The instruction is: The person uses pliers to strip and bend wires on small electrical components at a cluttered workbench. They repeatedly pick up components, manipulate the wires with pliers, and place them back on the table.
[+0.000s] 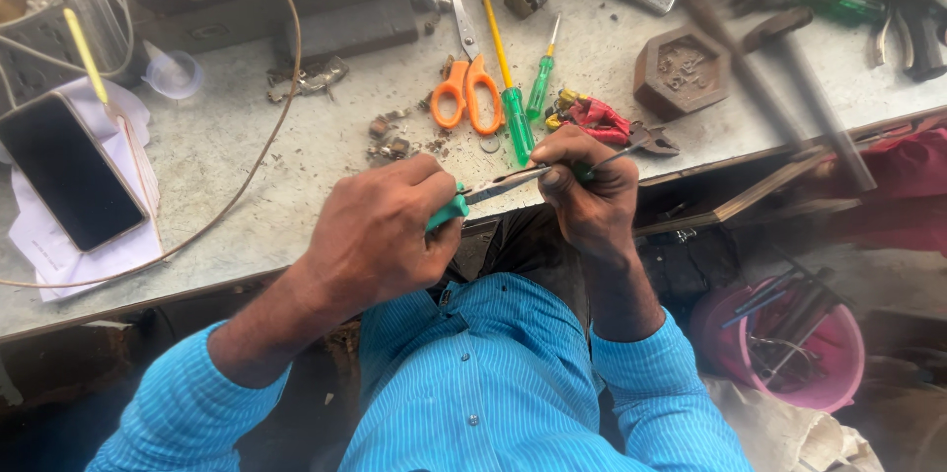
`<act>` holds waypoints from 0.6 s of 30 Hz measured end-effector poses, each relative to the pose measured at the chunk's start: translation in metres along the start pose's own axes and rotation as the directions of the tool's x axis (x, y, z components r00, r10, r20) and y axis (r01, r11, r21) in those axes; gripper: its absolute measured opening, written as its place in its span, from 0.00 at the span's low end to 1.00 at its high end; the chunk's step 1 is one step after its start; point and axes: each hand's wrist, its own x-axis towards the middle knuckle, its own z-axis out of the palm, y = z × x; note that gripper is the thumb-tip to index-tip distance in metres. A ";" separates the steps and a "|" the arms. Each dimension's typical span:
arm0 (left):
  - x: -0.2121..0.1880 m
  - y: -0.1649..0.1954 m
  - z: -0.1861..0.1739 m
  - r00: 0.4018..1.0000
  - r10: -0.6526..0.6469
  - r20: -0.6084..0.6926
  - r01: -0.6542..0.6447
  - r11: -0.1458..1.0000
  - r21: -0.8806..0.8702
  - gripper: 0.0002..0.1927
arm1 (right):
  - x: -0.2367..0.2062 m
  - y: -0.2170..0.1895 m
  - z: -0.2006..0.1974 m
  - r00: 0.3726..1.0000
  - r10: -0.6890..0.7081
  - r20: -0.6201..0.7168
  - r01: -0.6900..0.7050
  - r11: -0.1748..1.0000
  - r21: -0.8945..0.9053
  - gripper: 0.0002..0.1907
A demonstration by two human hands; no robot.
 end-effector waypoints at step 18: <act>0.009 -0.004 -0.003 0.955 -0.097 0.279 0.177 0.944 -0.278 0.13 | 0.011 -0.010 -0.006 0.977 -0.141 0.159 0.164 0.976 -0.142 0.13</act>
